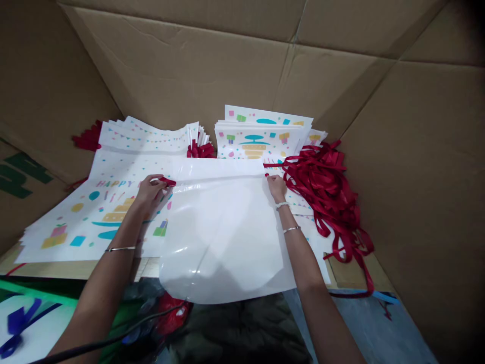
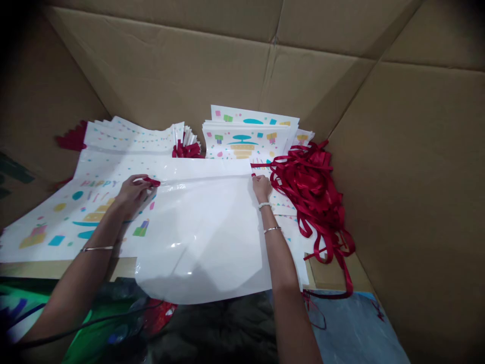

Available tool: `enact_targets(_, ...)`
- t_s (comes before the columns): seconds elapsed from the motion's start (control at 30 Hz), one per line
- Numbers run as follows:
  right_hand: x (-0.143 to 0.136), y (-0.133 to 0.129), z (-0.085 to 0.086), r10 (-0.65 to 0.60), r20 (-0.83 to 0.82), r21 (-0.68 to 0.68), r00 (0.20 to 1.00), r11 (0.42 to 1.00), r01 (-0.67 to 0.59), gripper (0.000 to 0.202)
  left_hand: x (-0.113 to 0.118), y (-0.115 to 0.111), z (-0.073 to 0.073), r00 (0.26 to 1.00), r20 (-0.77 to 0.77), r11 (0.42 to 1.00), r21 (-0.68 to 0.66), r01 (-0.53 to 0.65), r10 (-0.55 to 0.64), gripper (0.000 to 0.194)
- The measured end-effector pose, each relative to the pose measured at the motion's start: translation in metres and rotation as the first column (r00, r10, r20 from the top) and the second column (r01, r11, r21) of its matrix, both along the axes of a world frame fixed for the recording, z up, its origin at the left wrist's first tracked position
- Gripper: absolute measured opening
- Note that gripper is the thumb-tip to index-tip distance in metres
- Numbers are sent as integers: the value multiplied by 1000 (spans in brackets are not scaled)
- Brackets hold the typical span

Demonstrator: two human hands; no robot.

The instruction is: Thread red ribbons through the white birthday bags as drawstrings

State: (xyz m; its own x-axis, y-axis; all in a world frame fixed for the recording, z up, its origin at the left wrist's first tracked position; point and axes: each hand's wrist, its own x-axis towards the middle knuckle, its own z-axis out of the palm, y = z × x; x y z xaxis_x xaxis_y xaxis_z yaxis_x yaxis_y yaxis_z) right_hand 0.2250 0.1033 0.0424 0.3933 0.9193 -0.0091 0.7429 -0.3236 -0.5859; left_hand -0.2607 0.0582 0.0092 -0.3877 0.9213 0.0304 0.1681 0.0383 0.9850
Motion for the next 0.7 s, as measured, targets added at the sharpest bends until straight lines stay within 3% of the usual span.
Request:
enact_targets(0.2,9,29,-2,-76,-39,-37,996,997,75,36,5,-3,7,999,46,1000,12,-10,10,48)
enact_targets(0.7,6,27,-11,-81,75,-2,994,997,81,43,6,-6,6,996,58,997,35,-67,65,51)
